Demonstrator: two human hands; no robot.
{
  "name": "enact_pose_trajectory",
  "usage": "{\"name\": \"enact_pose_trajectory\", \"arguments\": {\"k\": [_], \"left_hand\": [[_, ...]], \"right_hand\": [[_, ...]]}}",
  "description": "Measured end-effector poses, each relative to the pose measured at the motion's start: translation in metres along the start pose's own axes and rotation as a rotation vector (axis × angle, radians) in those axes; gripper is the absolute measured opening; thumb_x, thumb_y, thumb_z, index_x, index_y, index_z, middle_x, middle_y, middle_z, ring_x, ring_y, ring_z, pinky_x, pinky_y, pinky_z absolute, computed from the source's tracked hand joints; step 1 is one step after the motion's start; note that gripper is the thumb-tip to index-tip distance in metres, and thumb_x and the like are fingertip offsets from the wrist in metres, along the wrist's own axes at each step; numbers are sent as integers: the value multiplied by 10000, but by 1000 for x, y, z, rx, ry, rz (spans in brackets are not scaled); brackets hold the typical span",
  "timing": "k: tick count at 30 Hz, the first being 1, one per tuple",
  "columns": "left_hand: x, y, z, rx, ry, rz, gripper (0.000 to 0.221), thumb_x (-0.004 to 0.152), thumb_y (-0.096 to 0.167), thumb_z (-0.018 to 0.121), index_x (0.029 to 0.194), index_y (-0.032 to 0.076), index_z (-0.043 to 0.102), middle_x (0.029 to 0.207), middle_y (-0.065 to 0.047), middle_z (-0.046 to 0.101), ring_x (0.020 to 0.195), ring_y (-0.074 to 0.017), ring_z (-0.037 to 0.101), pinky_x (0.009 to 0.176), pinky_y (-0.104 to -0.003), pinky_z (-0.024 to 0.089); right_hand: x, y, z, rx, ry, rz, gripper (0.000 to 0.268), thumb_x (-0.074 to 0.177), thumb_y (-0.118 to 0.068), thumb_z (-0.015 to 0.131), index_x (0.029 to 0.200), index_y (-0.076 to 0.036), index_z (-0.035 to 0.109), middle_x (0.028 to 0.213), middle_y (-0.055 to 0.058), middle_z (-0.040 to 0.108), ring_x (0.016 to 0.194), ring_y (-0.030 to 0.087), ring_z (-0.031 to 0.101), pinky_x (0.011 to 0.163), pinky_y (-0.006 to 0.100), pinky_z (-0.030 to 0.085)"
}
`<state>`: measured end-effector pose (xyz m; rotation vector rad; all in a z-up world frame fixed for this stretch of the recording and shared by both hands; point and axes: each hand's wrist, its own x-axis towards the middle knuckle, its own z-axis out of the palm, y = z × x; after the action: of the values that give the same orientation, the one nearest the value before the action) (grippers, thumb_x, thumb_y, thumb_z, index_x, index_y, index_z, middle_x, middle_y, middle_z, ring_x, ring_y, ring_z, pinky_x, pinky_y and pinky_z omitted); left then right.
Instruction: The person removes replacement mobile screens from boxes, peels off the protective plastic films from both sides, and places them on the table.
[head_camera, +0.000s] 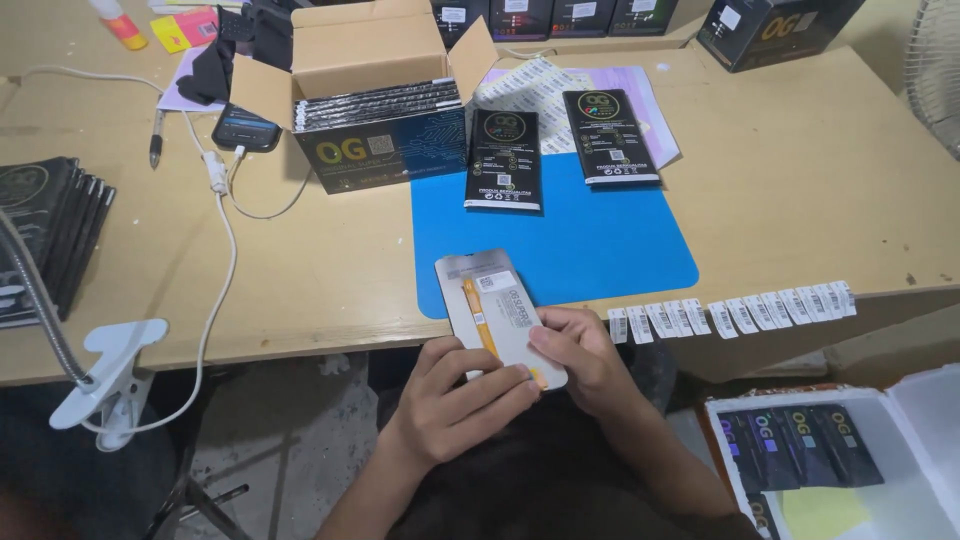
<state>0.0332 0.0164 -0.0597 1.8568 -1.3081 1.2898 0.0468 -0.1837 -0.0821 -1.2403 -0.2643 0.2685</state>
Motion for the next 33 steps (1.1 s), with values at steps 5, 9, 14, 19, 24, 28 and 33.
{"name": "enact_pose_trajectory", "arguments": {"k": [5,9,14,19,24,28,33], "left_hand": [[-25,2,-3,-88,35,-90,133,960,132,771,1069,66,734,1103,-49,753,884,-192,683,734,-341,500],[-28,3,-8,-107,28,-143,157,945,169,788,1051,60,752,1108,-82,764,924,-185,695,750,-330,530],[-38,5,-6,-65,-32,-158,121,989,141,716,1089,83,752,1166,-60,740,1001,-195,718,936,-383,565],[-85,4,-12,19,-55,-229,221,1027,89,626,1228,88,717,1312,-128,662,1170,-274,701,1072,-442,521],[-180,-26,-61,739,226,-586,249,1083,-54,472,983,-109,693,964,-242,693,869,-426,623,831,-516,488],[-265,-99,-155,1015,-25,-940,58,905,-121,527,858,-127,559,832,-349,548,750,-554,523,655,-567,376],[-335,-185,-253,1658,-483,-757,177,1040,330,715,994,243,568,940,12,563,856,-220,564,764,-334,460]], "right_hand": [[-1,1,4,-173,-5,3,411,929,-276,642,1152,60,720,1089,178,791,895,216,745,704,304,600],[-5,3,4,-310,-23,-69,406,947,-316,631,1157,26,698,1158,161,776,1006,244,757,784,333,644],[-7,-8,9,-360,-2,-171,352,969,-274,620,1153,21,680,1136,171,762,1013,258,755,792,332,652],[-7,-8,17,-397,73,-257,260,964,-167,642,1108,34,725,1040,143,791,862,189,771,685,273,630],[-9,-13,11,-538,203,-363,214,967,-209,639,921,-13,713,708,24,655,549,82,524,465,217,405],[-9,-19,11,-515,278,-374,376,966,-168,635,645,-125,444,584,-59,358,529,50,316,474,241,236],[0,10,-22,-379,258,-452,190,932,-70,654,774,10,721,450,48,498,481,50,422,413,201,337]]}}
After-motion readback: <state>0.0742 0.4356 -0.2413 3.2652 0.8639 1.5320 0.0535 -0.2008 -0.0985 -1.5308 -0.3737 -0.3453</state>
